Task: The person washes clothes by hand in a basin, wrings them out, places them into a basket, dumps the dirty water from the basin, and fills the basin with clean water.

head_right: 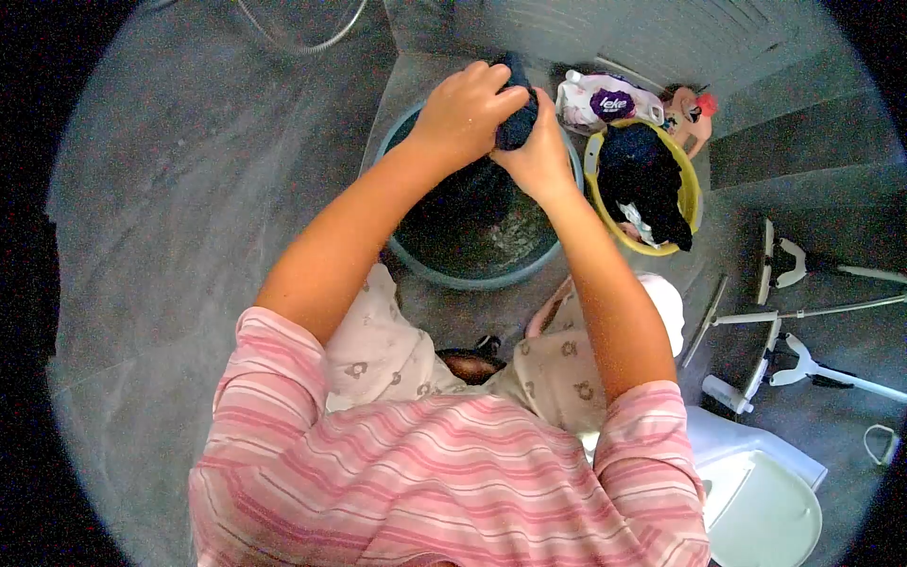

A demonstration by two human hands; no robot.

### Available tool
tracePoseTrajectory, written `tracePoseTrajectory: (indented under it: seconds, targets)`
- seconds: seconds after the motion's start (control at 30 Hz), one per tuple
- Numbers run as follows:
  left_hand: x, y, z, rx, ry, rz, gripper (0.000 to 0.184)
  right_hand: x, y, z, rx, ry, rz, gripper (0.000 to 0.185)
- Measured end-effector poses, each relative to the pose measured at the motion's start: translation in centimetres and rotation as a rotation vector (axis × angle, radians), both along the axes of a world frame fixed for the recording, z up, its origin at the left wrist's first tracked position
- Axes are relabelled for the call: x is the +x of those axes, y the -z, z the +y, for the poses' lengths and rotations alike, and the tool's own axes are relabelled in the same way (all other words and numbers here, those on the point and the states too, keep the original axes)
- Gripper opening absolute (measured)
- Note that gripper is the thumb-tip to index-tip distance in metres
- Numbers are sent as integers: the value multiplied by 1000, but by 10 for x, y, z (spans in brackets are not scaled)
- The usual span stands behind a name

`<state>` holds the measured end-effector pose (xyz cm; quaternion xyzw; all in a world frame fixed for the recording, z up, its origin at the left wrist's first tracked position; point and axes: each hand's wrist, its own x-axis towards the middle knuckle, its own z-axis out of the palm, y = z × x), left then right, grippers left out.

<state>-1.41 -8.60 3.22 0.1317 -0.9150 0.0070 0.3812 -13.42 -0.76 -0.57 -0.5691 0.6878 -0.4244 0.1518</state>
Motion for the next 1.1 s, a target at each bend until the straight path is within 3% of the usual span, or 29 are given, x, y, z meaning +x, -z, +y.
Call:
tracePoseTrajectory:
  seconds: [0.03, 0.13, 0.27, 0.33, 0.37, 0.4, 0.47, 0.5, 0.6, 0.63, 0.8, 0.87, 0.97, 1.07, 1.1]
  targets:
    - [3, 2, 1, 38, -18, -29, 30, 3, -2, 2, -39, 56, 56, 84]
    - [14, -1, -2, 70, -33, -89, 32, 9, -9, 1, 26, 97, 50, 76]
    - [42, -18, -3, 134, 59, -292, 46, 24, -12, 10, -250, 96, -17, 61]
    - [59, -20, -4, 293, 111, -204, 70, 25, -20, 12, -254, 77, -100, 60]
    - [66, -21, -3, 354, 89, -317, 92, 22, -20, 13, -289, 77, -164, 61]
    - [65, -8, -4, 354, 90, -324, 92, 20, -19, 13, -321, 76, -229, 61]
    - [63, 31, -8, 756, 164, -86, 91, 17, -24, 15, -359, 62, -250, 62]
    - [56, 24, 0, 854, 257, -111, 89, 19, -31, 19, -384, 22, -259, 62]
    - [41, 26, -1, 896, 198, 7, 82, 18, -53, 25, -414, -11, -274, 61]
    - [33, 18, -2, 846, 159, 68, 69, 13, -57, 22, -493, 6, -344, 60]
    - [18, -39, -7, 694, 155, 412, 51, -6, -91, 16, -658, 24, -362, 63]
    - [16, -63, -11, 844, 234, 535, 30, -13, -104, 10, -663, -27, -229, 60]
    - [16, -78, -7, 796, 241, 672, 30, -12, -101, 6, -641, -35, -63, 55]
    - [19, -80, -5, 718, 199, 691, 30, -12, -80, 9, -412, 22, 125, 64]
    - [17, -82, -4, 622, 187, 681, 30, -14, -74, 7, -284, -122, 62, 68]
